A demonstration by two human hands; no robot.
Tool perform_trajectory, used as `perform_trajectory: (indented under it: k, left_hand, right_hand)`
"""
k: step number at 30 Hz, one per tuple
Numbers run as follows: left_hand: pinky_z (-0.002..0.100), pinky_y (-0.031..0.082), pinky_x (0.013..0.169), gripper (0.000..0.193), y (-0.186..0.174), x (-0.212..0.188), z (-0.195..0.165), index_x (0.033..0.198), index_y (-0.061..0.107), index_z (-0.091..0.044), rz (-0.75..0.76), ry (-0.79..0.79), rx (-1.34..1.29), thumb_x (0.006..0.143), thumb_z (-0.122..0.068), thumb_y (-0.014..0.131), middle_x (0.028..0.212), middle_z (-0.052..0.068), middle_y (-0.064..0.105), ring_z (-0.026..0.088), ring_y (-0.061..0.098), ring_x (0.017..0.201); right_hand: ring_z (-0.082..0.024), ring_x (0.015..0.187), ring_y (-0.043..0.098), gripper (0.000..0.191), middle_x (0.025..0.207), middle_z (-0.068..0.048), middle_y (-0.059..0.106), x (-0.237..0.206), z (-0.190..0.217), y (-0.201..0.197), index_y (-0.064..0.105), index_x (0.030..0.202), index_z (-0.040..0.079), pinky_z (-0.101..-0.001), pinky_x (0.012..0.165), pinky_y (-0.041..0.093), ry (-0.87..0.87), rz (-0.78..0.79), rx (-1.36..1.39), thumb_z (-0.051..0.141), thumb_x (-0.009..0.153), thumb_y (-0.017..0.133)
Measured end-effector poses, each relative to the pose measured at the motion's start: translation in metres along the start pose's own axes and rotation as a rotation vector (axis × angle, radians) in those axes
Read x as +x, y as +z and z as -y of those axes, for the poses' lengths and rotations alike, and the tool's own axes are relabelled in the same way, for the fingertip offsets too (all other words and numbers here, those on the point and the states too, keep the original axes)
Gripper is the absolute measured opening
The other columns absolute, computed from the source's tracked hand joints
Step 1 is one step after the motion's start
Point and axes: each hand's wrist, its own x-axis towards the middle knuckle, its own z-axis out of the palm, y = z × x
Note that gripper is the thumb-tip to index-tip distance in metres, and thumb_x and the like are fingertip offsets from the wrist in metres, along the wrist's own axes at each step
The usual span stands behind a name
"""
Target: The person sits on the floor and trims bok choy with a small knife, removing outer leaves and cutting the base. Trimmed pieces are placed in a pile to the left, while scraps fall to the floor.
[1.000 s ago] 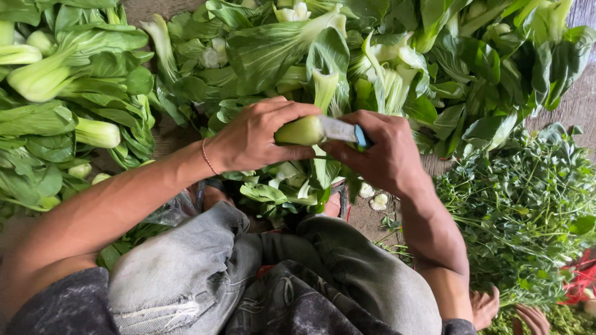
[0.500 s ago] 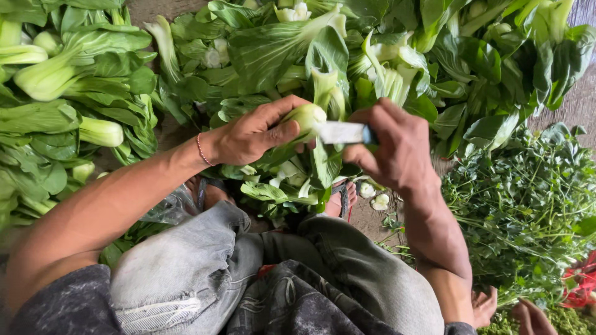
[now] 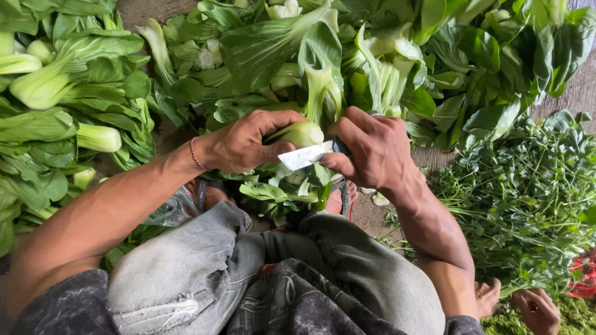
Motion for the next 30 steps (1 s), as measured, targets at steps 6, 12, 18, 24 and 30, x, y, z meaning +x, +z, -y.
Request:
perform_trajectory:
  k: [6,12,18,24,30]
  left_hand:
    - [0.028,0.056,0.094,0.056,-0.004,-0.003,-0.003,0.133,0.063,0.0,0.053,-0.007,-0.071,0.096,-0.04,0.074,0.114,0.003,0.074,0.009,0.066,0.104]
    - [0.028,0.057,0.091,0.053,-0.004,-0.006,-0.007,0.132,0.066,-0.001,0.091,-0.107,-0.085,0.09,-0.029,0.08,0.113,0.003,0.077,0.009,0.069,0.1]
    - [0.027,0.058,0.091,0.052,-0.003,-0.006,-0.003,0.132,0.067,-0.002,0.119,-0.116,-0.121,0.089,-0.026,0.081,0.114,0.003,0.077,0.008,0.07,0.1]
    - [0.027,0.058,0.092,0.051,-0.008,-0.005,0.003,0.13,0.068,-0.001,0.135,-0.142,-0.176,0.088,-0.025,0.083,0.115,0.003,0.077,0.008,0.069,0.102]
    - [0.028,0.057,0.095,0.056,-0.012,-0.003,0.005,0.131,0.067,0.001,0.1,-0.138,-0.278,0.086,-0.026,0.085,0.116,0.004,0.076,0.009,0.069,0.104]
  right_hand:
    - [-0.032,0.066,0.057,0.054,0.084,-0.008,0.054,-0.002,-0.005,0.001,0.064,0.096,0.01,-0.0431,0.056,0.044,-0.003,0.068,0.056,0.062,0.1,0.052]
    - [-0.035,0.063,0.056,0.055,0.079,-0.009,0.053,-0.006,-0.006,0.002,0.061,0.09,0.009,-0.0441,0.053,0.044,-0.047,0.125,0.003,0.063,0.098,0.053]
    - [-0.034,0.058,0.054,0.058,0.075,-0.01,0.055,-0.006,-0.013,0.002,0.06,0.087,0.008,-0.0451,0.051,0.042,0.01,0.148,0.093,0.062,0.101,0.048]
    - [-0.036,0.06,0.054,0.06,0.073,-0.011,0.054,-0.002,-0.014,0.002,0.056,0.082,0.007,-0.047,0.054,0.041,0.056,0.198,0.115,0.063,0.101,0.045]
    - [-0.038,0.061,0.055,0.055,0.074,-0.012,0.054,-0.004,-0.005,-0.004,0.059,0.085,0.008,-0.0472,0.053,0.042,0.0,0.176,0.116,0.06,0.1,0.052]
